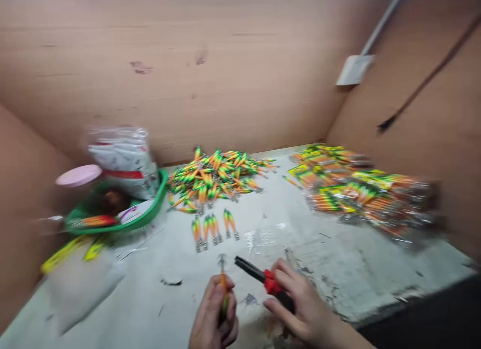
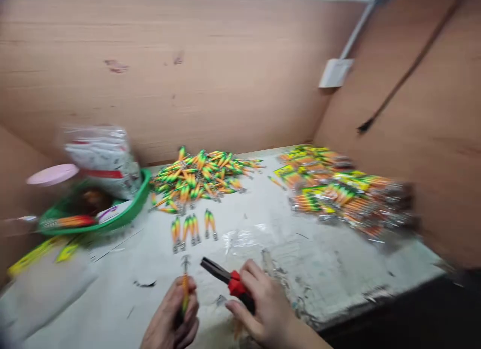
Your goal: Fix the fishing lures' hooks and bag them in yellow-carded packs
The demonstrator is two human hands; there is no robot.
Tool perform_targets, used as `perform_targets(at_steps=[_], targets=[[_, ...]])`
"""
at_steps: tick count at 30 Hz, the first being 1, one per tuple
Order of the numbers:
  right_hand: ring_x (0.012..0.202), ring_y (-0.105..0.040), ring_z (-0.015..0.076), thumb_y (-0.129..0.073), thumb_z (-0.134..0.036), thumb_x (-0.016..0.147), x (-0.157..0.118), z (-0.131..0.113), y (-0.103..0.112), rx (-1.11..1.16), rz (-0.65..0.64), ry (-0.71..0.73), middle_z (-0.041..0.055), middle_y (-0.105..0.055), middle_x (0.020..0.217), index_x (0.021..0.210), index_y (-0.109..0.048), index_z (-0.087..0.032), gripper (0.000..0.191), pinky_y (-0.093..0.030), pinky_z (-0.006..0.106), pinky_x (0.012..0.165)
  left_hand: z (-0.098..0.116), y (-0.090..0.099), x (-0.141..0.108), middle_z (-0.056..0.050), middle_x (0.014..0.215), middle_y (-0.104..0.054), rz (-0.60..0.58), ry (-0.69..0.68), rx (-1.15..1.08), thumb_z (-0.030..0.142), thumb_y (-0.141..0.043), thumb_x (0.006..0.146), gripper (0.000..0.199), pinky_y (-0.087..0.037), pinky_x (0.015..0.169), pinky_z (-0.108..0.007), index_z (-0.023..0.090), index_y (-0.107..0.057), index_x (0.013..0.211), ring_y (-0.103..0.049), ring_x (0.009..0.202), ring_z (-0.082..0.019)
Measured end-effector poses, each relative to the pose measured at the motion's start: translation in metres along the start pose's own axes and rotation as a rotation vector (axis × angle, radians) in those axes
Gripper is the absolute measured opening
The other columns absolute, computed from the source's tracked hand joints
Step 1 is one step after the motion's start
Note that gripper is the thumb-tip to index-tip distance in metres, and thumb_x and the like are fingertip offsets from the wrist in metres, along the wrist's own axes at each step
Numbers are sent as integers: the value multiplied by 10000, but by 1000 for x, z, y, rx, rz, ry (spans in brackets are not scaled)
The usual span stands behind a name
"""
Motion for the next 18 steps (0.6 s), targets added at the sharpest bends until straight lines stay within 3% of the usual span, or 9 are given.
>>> perform_targets(at_steps=[2,5,18], targets=[[726,-538,173,-546,-277,845,-5,-18,4,-153,-75,122,39,-530,820,759,-532,-217,105,-456,292,643,4,-10,-2,101,532,-380,-1,-53,-12,657,-676,672,489,-71,388,-168,219,-535,837,-61,386,1],[675,-580,151,-541,-230,855,-13,-37,5,-239,-94,209,37,-559,792,745,-540,-222,110,-483,247,583,5,-16,-5,104,549,-379,-12,-80,-7,639,-659,709,475,-60,392,-172,214,-497,846,-66,387,1],[682,-593,159,-555,-229,855,-13,-35,-1,-150,-122,139,43,-591,783,743,-562,-226,113,-495,262,588,1,-10,-14,98,492,-277,-34,-97,120,636,-570,786,438,-116,408,-209,202,-544,839,-112,404,-40]])
Point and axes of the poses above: each hand's wrist, its own x-axis towards the middle knuckle, its own y-axis out of the back of the hand, z = x × y, the point moved 8 cm from there along x, towards the middle knuckle
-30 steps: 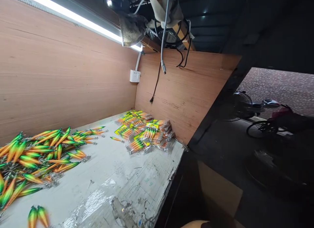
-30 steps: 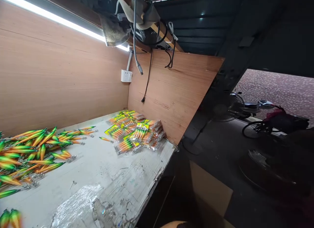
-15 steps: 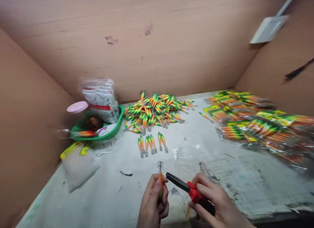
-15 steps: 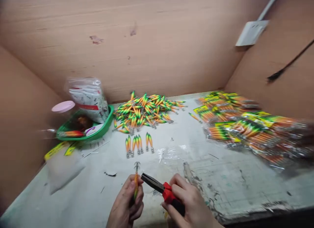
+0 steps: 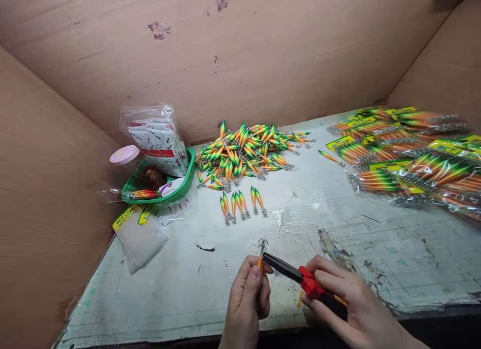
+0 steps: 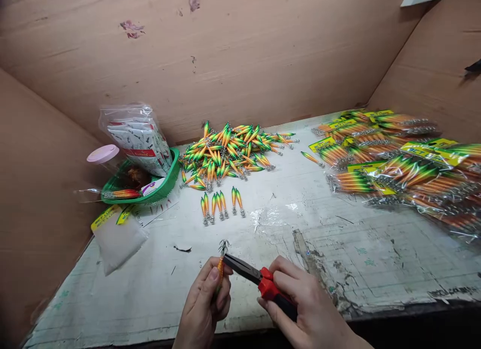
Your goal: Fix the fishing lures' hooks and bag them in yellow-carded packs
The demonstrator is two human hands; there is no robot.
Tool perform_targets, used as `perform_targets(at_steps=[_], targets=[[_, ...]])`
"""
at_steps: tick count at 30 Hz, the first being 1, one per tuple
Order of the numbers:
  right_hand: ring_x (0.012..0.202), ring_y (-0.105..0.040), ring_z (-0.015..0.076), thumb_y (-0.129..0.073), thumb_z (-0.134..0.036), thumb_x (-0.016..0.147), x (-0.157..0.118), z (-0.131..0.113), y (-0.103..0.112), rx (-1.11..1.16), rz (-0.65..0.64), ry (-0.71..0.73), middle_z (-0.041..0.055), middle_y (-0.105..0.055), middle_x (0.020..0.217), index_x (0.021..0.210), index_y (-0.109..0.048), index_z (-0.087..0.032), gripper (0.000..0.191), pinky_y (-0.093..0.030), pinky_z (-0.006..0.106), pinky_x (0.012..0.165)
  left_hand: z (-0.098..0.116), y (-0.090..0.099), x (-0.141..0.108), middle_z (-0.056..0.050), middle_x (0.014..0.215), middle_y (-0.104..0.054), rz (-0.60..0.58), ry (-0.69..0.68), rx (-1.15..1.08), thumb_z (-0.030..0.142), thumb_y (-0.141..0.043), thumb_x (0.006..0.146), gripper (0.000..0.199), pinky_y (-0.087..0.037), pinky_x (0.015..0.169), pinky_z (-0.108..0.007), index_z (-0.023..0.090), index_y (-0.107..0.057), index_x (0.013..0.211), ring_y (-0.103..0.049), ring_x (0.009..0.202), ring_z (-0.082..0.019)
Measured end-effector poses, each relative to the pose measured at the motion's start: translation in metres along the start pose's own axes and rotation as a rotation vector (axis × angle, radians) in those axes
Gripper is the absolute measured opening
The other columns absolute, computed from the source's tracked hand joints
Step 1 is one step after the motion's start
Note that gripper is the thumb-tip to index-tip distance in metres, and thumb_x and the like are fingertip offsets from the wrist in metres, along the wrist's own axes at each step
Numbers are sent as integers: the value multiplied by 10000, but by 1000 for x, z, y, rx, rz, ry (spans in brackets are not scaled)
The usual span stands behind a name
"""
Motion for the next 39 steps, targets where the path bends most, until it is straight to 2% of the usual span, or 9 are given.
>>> perform_targets(at_steps=[3,7,11,18,22,27,34,39], targets=[[672,-582,156,-547,-232,862,-2,1,-1,28,-9,-20,45,-585,768,726,-553,-220,137,-482,263,581,2,3,-2,93,508,-270,48,-12,74,644,-556,790,450,-120,423,-218,198,-541,843,-125,426,-49],[686,-572,150,-500,-253,902,-5,4,-2,23,-55,-47,42,-567,778,735,-531,-208,175,-472,263,591,12,4,-5,81,535,-269,104,-89,240,628,-492,841,463,-137,446,-232,184,-545,961,-178,477,-76],[724,-567,144,-451,-277,937,-4,7,-1,16,-93,-63,37,-557,813,755,-519,-201,208,-470,263,634,20,1,-6,78,565,-243,92,-145,365,591,-443,885,472,-136,463,-244,158,-536,1050,-195,505,-83],[751,-563,142,-478,-328,938,-2,12,0,71,-142,-104,30,-556,834,772,-528,-207,212,-454,251,666,25,1,-7,68,589,-239,63,-180,477,547,-388,924,468,-156,472,-250,144,-544,1103,-209,514,-87],[765,-566,144,-489,-333,935,-3,12,2,83,-169,-113,29,-560,841,777,-536,-209,207,-458,249,684,30,0,-9,56,604,-285,66,-219,576,510,-373,938,439,-207,487,-246,153,-567,1103,-255,525,-93],[785,-577,148,-487,-313,934,-3,12,3,64,-177,-83,36,-569,864,803,-546,-212,176,-472,251,701,41,-3,-13,25,644,-417,90,-311,720,428,-372,950,369,-336,575,-253,182,-613,1083,-371,567,-115],[762,-582,145,-483,-300,932,-2,9,4,18,-173,-45,37,-576,839,785,-547,-209,184,-484,247,670,43,-7,-12,-26,831,-582,-24,-402,806,325,-346,970,314,-417,696,-240,209,-582,1143,-533,714,-132],[742,-609,180,-529,-282,887,-4,5,11,-12,-111,46,55,-612,803,815,-611,-231,121,-496,261,608,40,-7,-10,-3,736,-542,-117,-384,857,306,-315,978,316,-387,607,-235,207,-555,1157,-489,620,-122]])
Point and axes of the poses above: each hand's wrist, its own x-axis towards the middle knuckle, its own y-axis out of the back of the hand, z = x × y, the point moved 8 cm from there along x, towards the middle knuckle
